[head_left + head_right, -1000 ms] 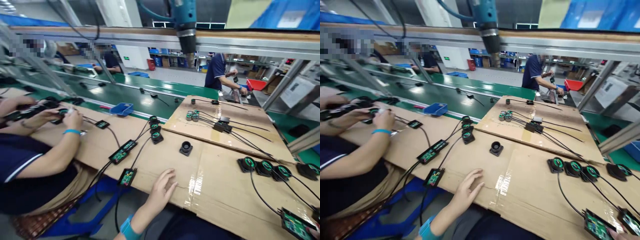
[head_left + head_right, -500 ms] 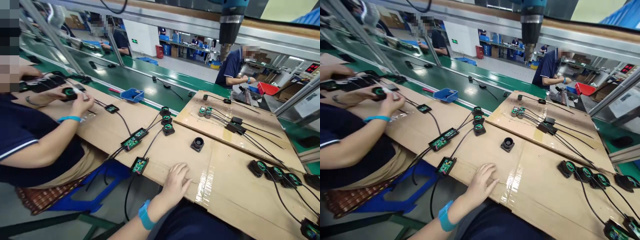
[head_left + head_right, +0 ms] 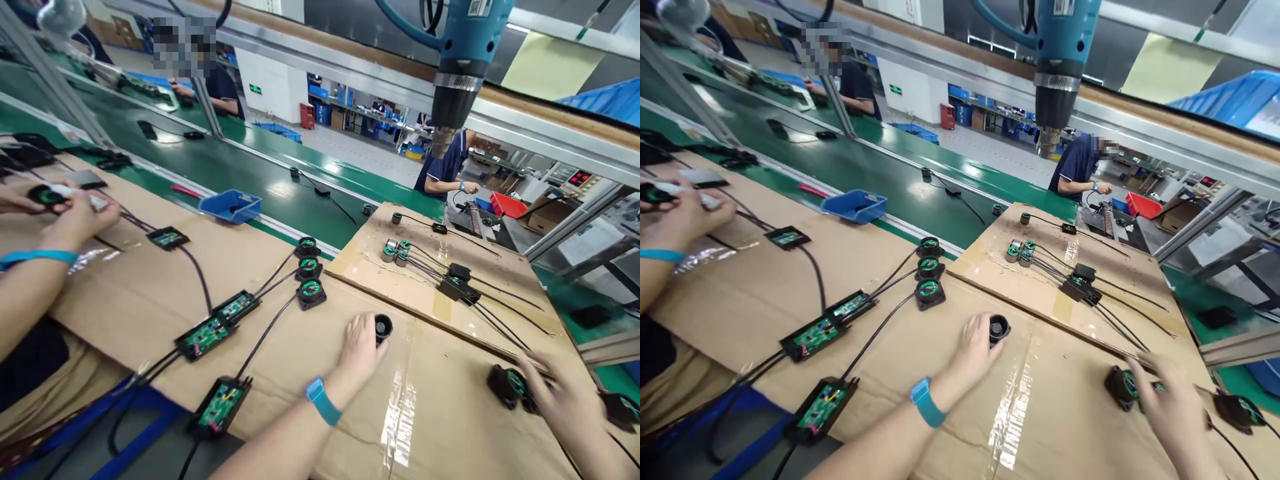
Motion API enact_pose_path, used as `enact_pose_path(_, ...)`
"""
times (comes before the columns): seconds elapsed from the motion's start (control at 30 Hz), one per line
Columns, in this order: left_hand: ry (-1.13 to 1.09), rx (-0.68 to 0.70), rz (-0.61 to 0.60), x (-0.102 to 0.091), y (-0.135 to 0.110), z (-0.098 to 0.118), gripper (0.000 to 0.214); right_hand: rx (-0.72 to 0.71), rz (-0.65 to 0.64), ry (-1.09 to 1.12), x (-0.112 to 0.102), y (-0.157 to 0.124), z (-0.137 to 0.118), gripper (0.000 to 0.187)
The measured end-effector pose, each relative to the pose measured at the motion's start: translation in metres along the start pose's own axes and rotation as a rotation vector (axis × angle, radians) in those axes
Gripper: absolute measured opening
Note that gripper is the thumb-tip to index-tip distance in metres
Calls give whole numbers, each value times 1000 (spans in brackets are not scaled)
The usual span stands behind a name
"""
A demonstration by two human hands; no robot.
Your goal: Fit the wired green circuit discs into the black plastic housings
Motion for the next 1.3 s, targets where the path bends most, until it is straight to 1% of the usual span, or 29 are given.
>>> enact_pose_path(0.03, -13, -11, -6, 0, -1, -2, 35, -77, 2, 57, 25, 31, -29, 41)
enact_pose_path(0.07, -30, -25, -18, -1, -2, -3, 38, -176, -39, 112, 54, 64, -62, 40)
enact_pose_path(0.13, -77, -72, -47, -1, -2, -6, 43, -302, -71, 125, 105, 130, -124, 44)
enact_pose_path(0.2, -127, -120, -70, 0, 0, -9, 49, -330, -88, 39, 149, 187, -171, 51)
enact_pose_path(0.23, -144, -135, -77, 1, 2, -10, 51, -317, -106, -17, 169, 210, -187, 54)
enact_pose_path(0.27, -155, -144, -81, 2, 4, -11, 53, -297, -132, -68, 187, 228, -199, 55)
enact_pose_path(0.33, -154, -154, -86, 6, 8, -15, 57, -260, -184, -131, 215, 252, -212, 52)
enact_pose_path(0.37, -147, -153, -91, 8, 10, -16, 57, -241, -196, -143, 224, 259, -214, 50)
enact_pose_path(0.43, -137, -146, -99, 10, 10, -17, 57, -199, -193, -129, 228, 263, -213, 46)
enact_pose_path(0.5, -145, -123, -99, 8, 9, -17, 54, -155, -170, -61, 218, 259, -209, 43)
enact_pose_path(0.57, -191, -86, -78, 4, 8, -16, 46, -119, -124, 81, 197, 249, -201, 40)
enact_pose_path(0.6, -227, -67, -58, 1, 8, -16, 43, -101, -82, 179, 181, 242, -195, 40)
enact_pose_path(0.67, -298, -43, -9, -4, 8, -18, 41, -70, 25, 401, 141, 220, -179, 44)
enact_pose_path(0.7, -324, -37, 12, -7, 8, -19, 42, -59, 74, 512, 118, 202, -171, 47)
enact_pose_path(0.77, -352, -30, 46, -13, 4, -20, 45, -36, 136, 686, 74, 156, -158, 52)
enact_pose_path(0.8, -359, -21, 56, -16, 1, -17, 45, -31, 133, 740, 56, 129, -156, 53)
enact_pose_path(0.83, -365, -9, 71, -19, -3, -13, 44, -36, 106, 765, 43, 101, -156, 53)
enact_pose_path(0.87, -370, 8, 88, -23, -8, -8, 44, -52, 63, 765, 34, 74, -159, 51)
enact_pose_path(0.9, -375, 34, 104, -26, -15, 0, 44, -81, 11, 750, 31, 49, -165, 49)
enact_pose_path(0.93, -380, 71, 112, -28, -22, 8, 45, -117, -40, 728, 33, 27, -172, 46)
enact_pose_path(0.97, -386, 114, 111, -28, -30, 16, 46, -150, -86, 703, 39, 8, -179, 44)
enact_pose_path(1.03, -393, 187, 94, -25, -47, 30, 47, -181, -168, 659, 60, -18, -190, 40)
enact_pose_path(1.1, -382, 219, 78, -19, -59, 35, 46, -161, -231, 607, 84, -31, -194, 36)
enact_pose_path(1.17, -356, 230, 84, -14, -66, 35, 48, -116, -258, 542, 102, -36, -193, 33)
enact_pose_path(1.23, -335, 245, 92, -11, -68, 34, 50, -72, -245, 483, 110, -38, -190, 31)
enact_pose_path(1.3, -324, 250, 100, -10, -66, 32, 52, -34, -234, 437, 112, -40, -189, 31)
Point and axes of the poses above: each hand's wrist, its own y-axis towards the middle knuckle, its own x-axis out of the palm, z = x × y, the point moved 9 cm from there along y, towards the middle knuckle, and after that the axes turned 7 degrees about y, right-handed, at the moved point
